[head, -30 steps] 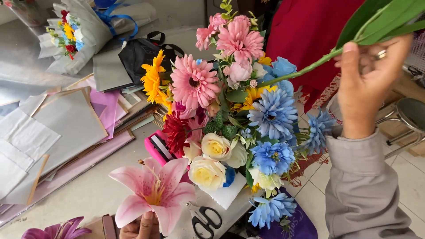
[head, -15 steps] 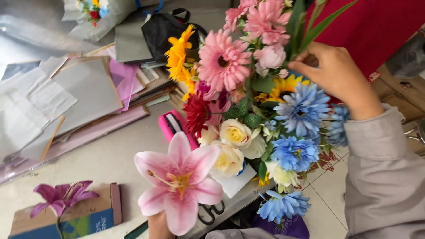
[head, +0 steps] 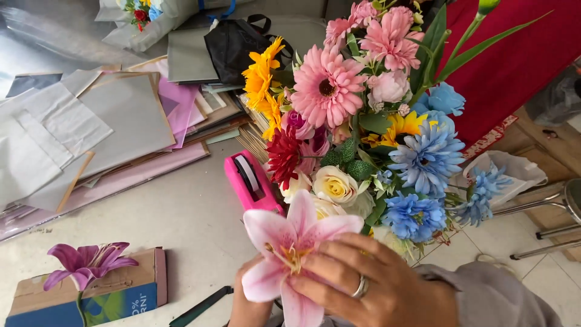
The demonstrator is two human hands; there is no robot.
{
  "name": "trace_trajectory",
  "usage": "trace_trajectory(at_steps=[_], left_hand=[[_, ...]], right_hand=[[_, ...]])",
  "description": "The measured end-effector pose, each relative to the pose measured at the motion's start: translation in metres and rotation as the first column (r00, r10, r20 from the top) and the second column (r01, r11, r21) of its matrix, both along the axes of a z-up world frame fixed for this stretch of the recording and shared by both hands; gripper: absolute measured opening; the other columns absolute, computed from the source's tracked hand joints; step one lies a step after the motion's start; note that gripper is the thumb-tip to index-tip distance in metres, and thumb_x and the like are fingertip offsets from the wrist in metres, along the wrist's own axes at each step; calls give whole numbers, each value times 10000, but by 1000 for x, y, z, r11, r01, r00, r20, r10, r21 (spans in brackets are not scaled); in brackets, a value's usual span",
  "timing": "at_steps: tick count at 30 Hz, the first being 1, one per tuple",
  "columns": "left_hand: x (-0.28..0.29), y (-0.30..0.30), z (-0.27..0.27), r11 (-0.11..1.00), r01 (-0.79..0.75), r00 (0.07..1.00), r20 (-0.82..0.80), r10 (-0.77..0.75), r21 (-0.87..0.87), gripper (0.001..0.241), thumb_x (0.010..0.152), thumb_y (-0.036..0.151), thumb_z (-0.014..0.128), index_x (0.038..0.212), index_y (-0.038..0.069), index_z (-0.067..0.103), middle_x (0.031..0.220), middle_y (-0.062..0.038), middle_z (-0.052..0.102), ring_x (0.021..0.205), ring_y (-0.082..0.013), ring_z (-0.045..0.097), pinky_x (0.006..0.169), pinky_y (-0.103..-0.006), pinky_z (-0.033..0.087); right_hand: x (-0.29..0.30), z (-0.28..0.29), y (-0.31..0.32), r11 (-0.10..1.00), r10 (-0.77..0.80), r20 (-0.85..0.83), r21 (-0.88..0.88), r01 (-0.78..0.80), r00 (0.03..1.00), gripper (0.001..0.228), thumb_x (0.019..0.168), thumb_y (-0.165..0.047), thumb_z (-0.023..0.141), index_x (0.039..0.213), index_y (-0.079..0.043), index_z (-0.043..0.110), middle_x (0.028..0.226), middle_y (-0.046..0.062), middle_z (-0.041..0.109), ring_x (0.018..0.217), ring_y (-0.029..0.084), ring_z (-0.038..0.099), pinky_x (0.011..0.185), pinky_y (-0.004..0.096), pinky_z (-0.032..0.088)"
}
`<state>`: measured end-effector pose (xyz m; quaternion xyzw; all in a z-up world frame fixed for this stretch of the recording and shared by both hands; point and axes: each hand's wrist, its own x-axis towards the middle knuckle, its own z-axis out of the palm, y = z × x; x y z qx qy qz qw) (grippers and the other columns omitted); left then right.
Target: The person uses a hot glue gun to seal a cardboard box, then picks a pink lily from a bouquet of artificial flowers. They use pruning shears to cut the lily's stem and remove the flower head, then insert a wooden skewer into the flower head.
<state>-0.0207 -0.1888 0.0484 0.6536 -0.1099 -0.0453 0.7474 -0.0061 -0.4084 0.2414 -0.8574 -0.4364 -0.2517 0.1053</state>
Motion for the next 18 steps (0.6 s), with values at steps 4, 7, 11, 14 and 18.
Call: trace_trajectory(at_steps=[4, 7, 11, 14, 18], left_hand=[[33, -13, 0, 996, 27, 993, 113, -17, -87, 166, 884, 182, 807, 804, 37, 792, 741, 10, 763, 704, -91, 678, 595, -295, 577], [40, -9, 46, 989, 139, 960, 251, -122, -51, 214, 995, 192, 689, 1023, 75, 866, 961, -59, 810, 849, -158, 749, 751, -272, 571], [37, 14, 63, 998, 63, 991, 118, -59, -29, 362, 1017, 185, 572, 1310, 63, 748, 1021, -121, 862, 976, -218, 817, 894, -343, 652], [28, 35, 52, 1000, -18, 998, -61, 19, 6, 416, 983, 225, 562, 1286, 54, 790, 984, -129, 882, 935, -245, 813, 877, -390, 661], [13, 75, 22, 992, -106, 994, -6, 107, 72, 367, 982, 184, 591, 1231, 36, 816, 941, -128, 888, 908, -206, 812, 865, -322, 626]], right_hand=[[2, 6, 16, 988, -42, 10, 147, 40, 999, 209, 1048, -129, 582, 972, -55, 762, 1051, 71, 758, 954, 221, 744, 870, 390, 590], [2, -56, -54, 994, -106, 38, 7, 106, 994, 316, 1023, -200, 646, 1337, -164, 636, 1285, -17, 724, 1160, 208, 701, 999, 371, 555], [35, 36, -56, 928, -355, 308, 230, 293, 883, 348, 1057, -144, 445, 892, 110, 618, 879, 191, 724, 768, 326, 687, 711, 512, 489], [77, 20, -97, 792, -556, 419, 2, 611, 718, 260, 1024, -202, 941, 1158, -40, 789, 1183, 97, 822, 1158, 319, 698, 1046, 466, 459], [112, 10, -115, 701, -632, 110, -341, 627, 767, 248, 955, -349, 725, 1156, -204, 713, 1263, 41, 676, 1326, 313, 534, 1173, 500, 306]])
